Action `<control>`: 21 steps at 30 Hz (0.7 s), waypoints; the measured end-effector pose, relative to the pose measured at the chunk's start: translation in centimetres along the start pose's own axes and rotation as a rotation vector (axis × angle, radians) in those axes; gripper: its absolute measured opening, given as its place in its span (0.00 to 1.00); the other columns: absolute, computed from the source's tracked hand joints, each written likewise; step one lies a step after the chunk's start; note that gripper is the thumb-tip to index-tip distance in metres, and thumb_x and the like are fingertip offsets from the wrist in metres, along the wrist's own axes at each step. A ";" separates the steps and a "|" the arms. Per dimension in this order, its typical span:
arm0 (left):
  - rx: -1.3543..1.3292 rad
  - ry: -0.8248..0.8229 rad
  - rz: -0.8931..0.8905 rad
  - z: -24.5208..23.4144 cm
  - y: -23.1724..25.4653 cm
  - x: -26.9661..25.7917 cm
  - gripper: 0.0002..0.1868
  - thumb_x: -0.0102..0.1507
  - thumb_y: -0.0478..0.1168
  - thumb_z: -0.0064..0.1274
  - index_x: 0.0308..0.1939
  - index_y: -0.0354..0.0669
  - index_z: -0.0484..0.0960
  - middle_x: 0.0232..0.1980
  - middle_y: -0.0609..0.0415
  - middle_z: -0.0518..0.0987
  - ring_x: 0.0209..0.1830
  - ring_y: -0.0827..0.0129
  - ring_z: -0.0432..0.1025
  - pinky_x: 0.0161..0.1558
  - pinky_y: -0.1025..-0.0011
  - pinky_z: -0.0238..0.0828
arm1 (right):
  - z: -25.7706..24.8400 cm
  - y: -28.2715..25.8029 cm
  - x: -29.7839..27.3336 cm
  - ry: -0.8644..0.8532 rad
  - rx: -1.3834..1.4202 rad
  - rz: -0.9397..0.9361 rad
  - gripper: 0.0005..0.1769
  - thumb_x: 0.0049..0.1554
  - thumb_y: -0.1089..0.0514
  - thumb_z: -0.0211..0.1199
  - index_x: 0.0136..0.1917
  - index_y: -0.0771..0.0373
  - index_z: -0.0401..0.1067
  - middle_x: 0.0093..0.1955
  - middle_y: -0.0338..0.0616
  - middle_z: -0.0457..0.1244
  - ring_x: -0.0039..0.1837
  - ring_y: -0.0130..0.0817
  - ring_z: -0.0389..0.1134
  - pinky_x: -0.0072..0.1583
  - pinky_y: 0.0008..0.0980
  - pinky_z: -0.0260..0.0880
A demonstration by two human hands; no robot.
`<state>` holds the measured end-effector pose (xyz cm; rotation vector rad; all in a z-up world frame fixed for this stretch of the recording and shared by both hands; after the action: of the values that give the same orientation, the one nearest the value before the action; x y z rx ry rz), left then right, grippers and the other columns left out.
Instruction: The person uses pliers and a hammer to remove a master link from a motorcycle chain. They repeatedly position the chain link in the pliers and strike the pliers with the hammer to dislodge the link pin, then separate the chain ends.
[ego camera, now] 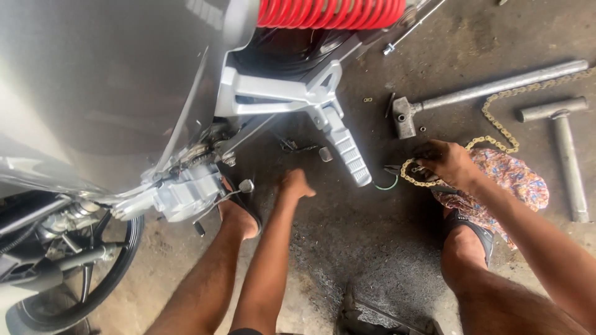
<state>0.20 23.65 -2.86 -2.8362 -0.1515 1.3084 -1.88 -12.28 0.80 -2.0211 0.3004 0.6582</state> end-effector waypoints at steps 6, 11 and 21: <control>-0.270 0.008 -0.196 0.0 -5.8 -3.3 0.23 0.42 0.36 0.65 0.39 0.31 0.77 0.33 0.38 0.77 0.31 0.53 0.75 0.28 0.66 0.73 | -2.2 -3.6 -2.6 0.102 0.354 -0.032 0.16 0.41 0.61 0.66 0.44 0.66 0.72 0.37 0.58 0.63 0.44 0.52 0.66 0.46 0.46 0.62; -0.217 -0.032 -0.067 -1.5 -2.4 -4.4 0.16 0.39 0.28 0.58 0.31 0.29 0.78 0.26 0.38 0.76 0.29 0.53 0.74 0.29 0.63 0.71 | -2.2 -3.1 -2.0 0.130 0.361 -0.069 0.14 0.41 0.61 0.65 0.43 0.64 0.72 0.37 0.53 0.64 0.43 0.44 0.66 0.49 0.41 0.62; -0.645 0.288 0.665 -10.5 19.3 -6.6 0.13 0.50 0.33 0.52 0.38 0.39 0.74 0.33 0.43 0.76 0.37 0.53 0.73 0.39 0.62 0.70 | -3.0 -4.4 0.1 0.272 0.384 -0.043 0.15 0.43 0.59 0.65 0.46 0.59 0.71 0.39 0.47 0.65 0.46 0.40 0.66 0.48 0.39 0.62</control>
<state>5.48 4.07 7.96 -3.8051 0.5130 1.0046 1.22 -12.52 5.13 -1.7376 0.5018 0.2696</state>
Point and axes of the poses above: each hand's wrist, its own x-axis towards the middle knuckle, its own z-axis out of the palm, y = z × x, the point moved 9 cm from there along x, towards the middle knuckle
